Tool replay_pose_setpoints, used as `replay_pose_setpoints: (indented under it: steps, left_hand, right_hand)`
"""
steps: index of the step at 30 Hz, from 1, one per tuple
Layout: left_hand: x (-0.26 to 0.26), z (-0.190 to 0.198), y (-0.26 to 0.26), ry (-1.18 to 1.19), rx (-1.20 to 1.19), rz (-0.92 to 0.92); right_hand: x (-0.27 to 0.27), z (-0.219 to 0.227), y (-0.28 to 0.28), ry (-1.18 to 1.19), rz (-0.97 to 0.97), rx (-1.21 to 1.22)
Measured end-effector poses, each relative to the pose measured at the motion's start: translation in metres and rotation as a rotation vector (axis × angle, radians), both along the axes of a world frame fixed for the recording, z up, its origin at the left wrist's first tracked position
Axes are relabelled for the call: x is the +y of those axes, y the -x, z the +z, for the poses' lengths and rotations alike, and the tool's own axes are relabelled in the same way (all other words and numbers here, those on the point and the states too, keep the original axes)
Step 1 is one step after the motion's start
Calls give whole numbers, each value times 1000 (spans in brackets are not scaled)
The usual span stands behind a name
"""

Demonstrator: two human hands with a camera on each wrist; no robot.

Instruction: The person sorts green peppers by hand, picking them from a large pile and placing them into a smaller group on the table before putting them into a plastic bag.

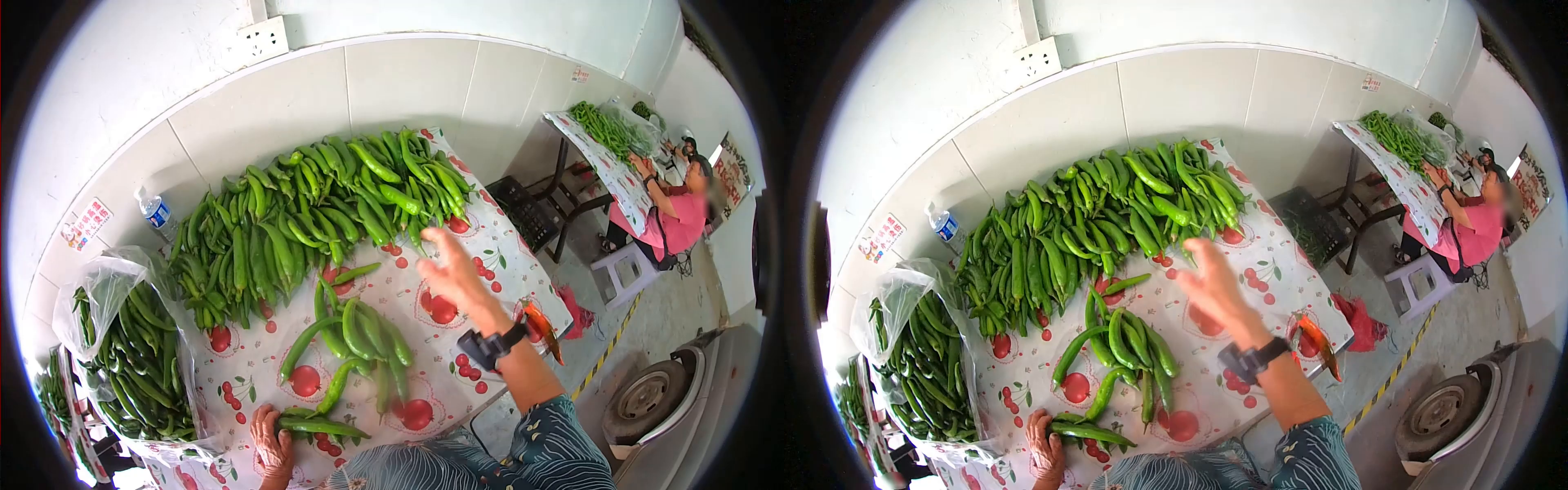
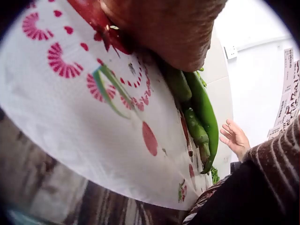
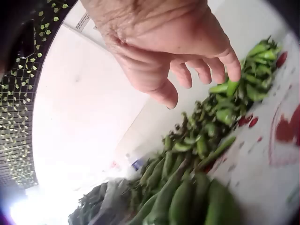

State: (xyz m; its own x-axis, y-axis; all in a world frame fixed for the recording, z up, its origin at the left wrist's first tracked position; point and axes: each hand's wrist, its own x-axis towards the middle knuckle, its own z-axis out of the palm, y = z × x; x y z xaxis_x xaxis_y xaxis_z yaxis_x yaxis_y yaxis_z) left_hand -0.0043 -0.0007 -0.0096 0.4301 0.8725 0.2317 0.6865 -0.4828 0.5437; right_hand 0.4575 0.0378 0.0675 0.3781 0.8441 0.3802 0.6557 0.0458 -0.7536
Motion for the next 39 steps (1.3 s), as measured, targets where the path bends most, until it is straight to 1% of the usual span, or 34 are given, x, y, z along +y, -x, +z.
replay_pose_setpoints:
  steps: [1, 2, 5, 8, 11, 12, 15, 16, 20, 23, 24, 26, 28, 31, 32, 35, 36, 39]
  left_hand:
    - [1, 1, -1, 1, 15, 3]
    - [1, 2, -2, 3, 28, 7]
    - [-1, 4, -6, 20, 27, 23]
    - [2, 3, -4, 33, 26, 19]
    - [0, -3, 1, -30, 54, -18]
    - [0, 4, -3, -4, 64, -7]
    - [1, 8, -4, 30, 56, 0]
    - [0, 9, -4, 28, 92, 11]
    - [0, 13, -7, 17, 121, 36]
    - [0, 11, -7, 17, 126, 37]
    - [0, 10, -7, 17, 125, 35]
    - [0, 11, -8, 18, 123, 33]
    - [1, 13, -9, 31, 110, 37]
    - [1, 15, -11, 48, 101, 39]
    - [1, 15, -11, 52, 101, 39]
    - [1, 12, -9, 39, 99, 34]
    - [2, 11, -9, 37, 107, 34]
    - [-1, 11, -6, 44, 126, 48]
  right_hand:
    - [5, -5, -22, 51, -72, -38]
    - [12, -6, -36, 63, -161, 12]
    - [33, -10, -75, 136, -260, 231]
    - [63, -15, -104, 52, -253, -101]
    - [99, -19, -116, -27, -290, -411]
    - [111, -16, -117, 1, -313, -456]
    - [143, -26, -132, 40, -284, -625]
    - [154, -31, -134, 117, -334, -630]
    - [173, -36, -133, 235, -414, -751]
    - [185, -50, -147, 196, -366, -748]
    - [184, -52, -147, 78, -374, -701]
    - [183, -54, -152, -28, -385, -639]
    - [180, -44, -147, -156, -382, -596]
    - [190, -28, -135, -292, -349, -540]
    - [197, -21, -131, -235, -345, -532]
    - [228, -19, -124, -253, -283, -547]
    - [236, -17, -122, -144, -244, -491]
    - [251, -25, -121, -212, -201, -316]
